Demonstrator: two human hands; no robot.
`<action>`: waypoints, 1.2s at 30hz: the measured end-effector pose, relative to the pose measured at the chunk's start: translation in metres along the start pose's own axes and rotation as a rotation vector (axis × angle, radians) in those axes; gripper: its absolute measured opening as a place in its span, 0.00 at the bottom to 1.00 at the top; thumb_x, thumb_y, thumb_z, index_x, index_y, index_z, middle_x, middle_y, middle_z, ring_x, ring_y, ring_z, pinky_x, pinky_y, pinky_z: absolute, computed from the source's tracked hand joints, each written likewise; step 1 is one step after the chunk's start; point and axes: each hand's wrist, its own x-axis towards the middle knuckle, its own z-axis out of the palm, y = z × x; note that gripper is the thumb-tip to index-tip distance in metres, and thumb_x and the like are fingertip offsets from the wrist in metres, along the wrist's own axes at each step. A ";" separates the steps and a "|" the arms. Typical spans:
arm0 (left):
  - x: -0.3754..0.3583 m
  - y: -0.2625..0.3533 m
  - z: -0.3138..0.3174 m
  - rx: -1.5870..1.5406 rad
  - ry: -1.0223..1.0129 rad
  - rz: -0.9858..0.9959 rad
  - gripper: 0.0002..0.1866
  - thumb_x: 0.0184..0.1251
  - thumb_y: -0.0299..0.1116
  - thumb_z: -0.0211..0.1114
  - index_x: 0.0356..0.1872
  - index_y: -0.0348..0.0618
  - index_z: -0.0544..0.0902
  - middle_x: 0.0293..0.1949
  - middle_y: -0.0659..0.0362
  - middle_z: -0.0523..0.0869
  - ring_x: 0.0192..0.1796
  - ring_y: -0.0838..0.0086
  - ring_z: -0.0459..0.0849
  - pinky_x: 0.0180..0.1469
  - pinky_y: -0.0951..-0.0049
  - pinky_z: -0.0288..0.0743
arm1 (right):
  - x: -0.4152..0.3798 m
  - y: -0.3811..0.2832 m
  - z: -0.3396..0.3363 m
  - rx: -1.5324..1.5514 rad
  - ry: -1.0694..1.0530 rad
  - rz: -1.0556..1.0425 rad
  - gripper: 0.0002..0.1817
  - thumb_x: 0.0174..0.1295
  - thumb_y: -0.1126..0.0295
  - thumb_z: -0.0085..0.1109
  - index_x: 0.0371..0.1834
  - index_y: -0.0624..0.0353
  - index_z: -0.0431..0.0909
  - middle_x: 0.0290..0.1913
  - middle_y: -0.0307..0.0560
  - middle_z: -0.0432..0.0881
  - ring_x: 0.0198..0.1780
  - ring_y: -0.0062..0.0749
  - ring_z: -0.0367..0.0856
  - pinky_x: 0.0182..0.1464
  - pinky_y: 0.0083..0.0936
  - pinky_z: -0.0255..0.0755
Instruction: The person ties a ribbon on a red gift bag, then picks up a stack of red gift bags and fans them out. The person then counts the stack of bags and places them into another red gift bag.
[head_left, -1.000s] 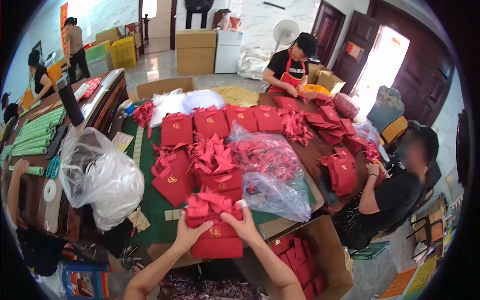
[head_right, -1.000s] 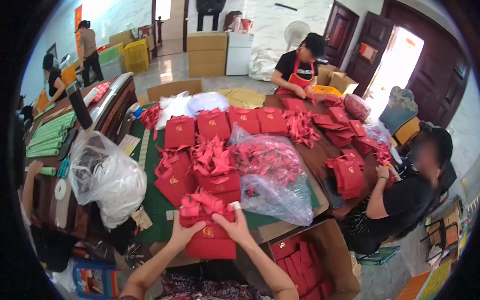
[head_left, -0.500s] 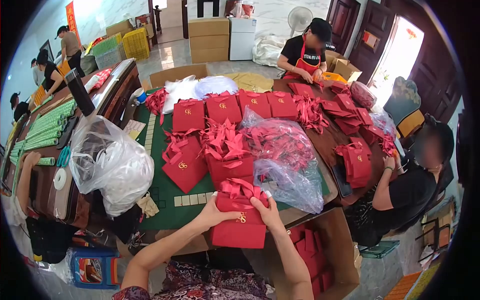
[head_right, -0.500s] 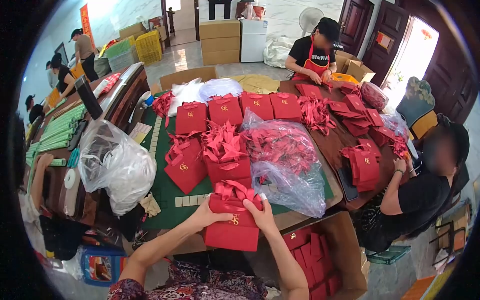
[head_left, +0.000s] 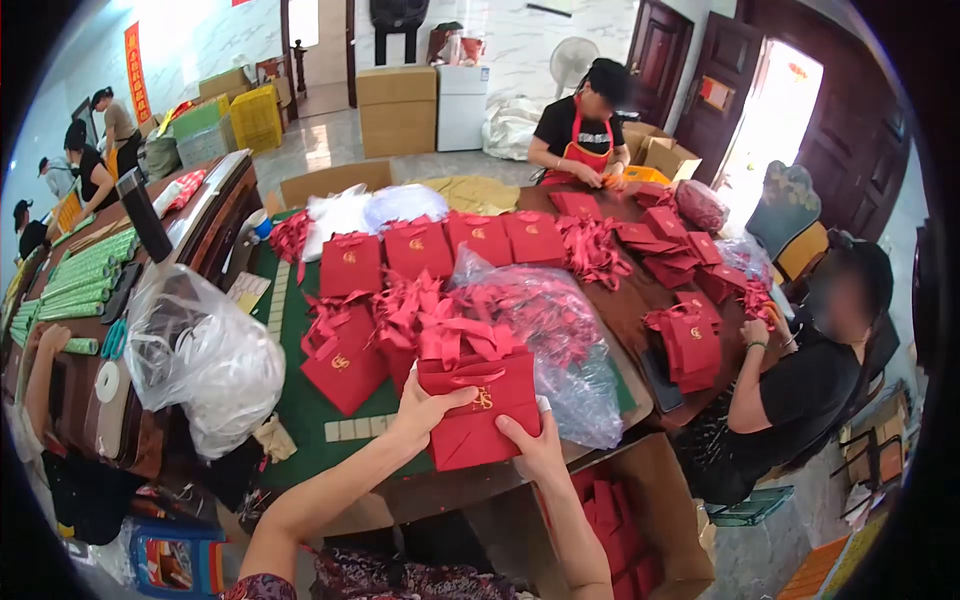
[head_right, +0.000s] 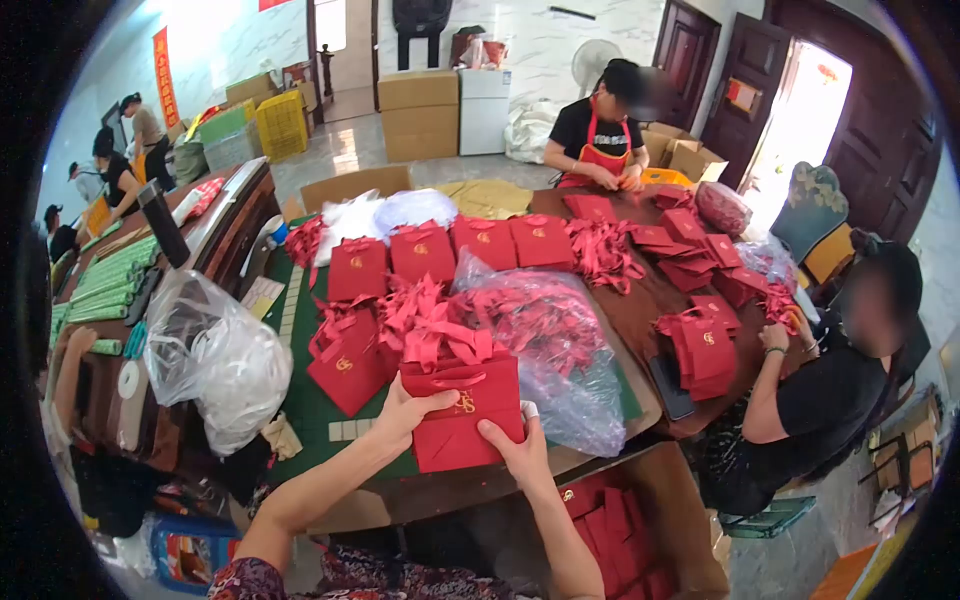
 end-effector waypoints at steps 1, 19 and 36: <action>0.005 -0.001 0.007 -0.014 0.003 -0.025 0.35 0.49 0.19 0.79 0.59 0.41 0.71 0.54 0.54 0.84 0.56 0.67 0.84 0.61 0.60 0.78 | 0.005 -0.005 -0.005 -0.027 0.006 -0.037 0.27 0.60 0.68 0.73 0.57 0.63 0.69 0.51 0.51 0.82 0.52 0.29 0.81 0.54 0.25 0.77; 0.183 -0.024 0.175 -0.121 -0.084 0.015 0.29 0.48 0.22 0.80 0.54 0.38 0.78 0.50 0.55 0.87 0.49 0.67 0.87 0.51 0.63 0.84 | 0.158 -0.042 -0.128 0.534 0.253 -0.198 0.23 0.65 0.66 0.64 0.63 0.59 0.75 0.58 0.43 0.81 0.57 0.32 0.81 0.57 0.36 0.78; 0.195 0.004 0.101 0.182 -0.334 -0.005 0.27 0.69 0.25 0.64 0.67 0.36 0.65 0.47 0.53 0.84 0.47 0.72 0.84 0.49 0.71 0.79 | 0.366 -0.020 -0.236 0.588 0.471 -0.101 0.30 0.58 0.60 0.71 0.63 0.55 0.73 0.61 0.45 0.78 0.62 0.41 0.78 0.61 0.51 0.73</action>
